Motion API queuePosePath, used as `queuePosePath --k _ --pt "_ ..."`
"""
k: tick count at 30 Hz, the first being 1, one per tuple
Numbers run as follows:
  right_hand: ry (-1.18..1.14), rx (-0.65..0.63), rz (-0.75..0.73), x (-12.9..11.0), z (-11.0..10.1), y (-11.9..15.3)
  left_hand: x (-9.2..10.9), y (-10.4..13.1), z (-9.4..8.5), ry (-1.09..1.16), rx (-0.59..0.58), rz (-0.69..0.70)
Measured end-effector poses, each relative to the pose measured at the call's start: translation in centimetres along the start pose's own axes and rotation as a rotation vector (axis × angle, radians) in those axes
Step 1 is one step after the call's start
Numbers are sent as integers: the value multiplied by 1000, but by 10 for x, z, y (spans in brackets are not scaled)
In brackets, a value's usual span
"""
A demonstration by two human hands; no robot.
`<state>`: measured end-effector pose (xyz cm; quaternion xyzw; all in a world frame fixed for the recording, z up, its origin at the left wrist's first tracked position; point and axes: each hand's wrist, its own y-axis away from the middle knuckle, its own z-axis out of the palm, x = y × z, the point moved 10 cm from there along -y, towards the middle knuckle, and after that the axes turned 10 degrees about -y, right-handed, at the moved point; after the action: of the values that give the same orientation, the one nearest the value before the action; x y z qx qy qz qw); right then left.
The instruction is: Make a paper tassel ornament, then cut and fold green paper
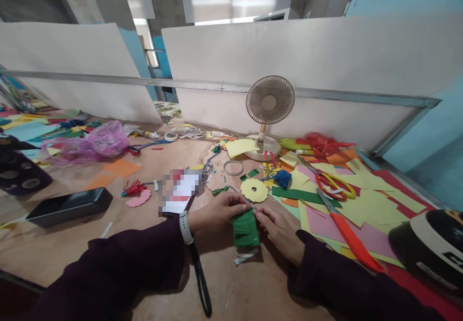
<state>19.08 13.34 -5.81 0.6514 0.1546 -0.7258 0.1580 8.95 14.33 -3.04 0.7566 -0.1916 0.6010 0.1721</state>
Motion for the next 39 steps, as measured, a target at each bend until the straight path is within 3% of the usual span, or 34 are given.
queuePosePath --k 7,15,25,31,34,39 --pt "10 -26 0 -2 5 0 3 4 0 41 37 15" --pt "67 32 -62 -13 -1 1 4 3 1 2 -45 -25" --pt "-10 48 48 -4 -1 4 8 5 0 -147 -14 52" --pt "-44 65 84 0 -2 4 4 4 -1 -143 -45 11" --pt "-41 75 84 0 -4 3 14 5 -3 -242 -2 72" --pt "-58 81 106 1 -4 2 43 13 2 -470 31 289"
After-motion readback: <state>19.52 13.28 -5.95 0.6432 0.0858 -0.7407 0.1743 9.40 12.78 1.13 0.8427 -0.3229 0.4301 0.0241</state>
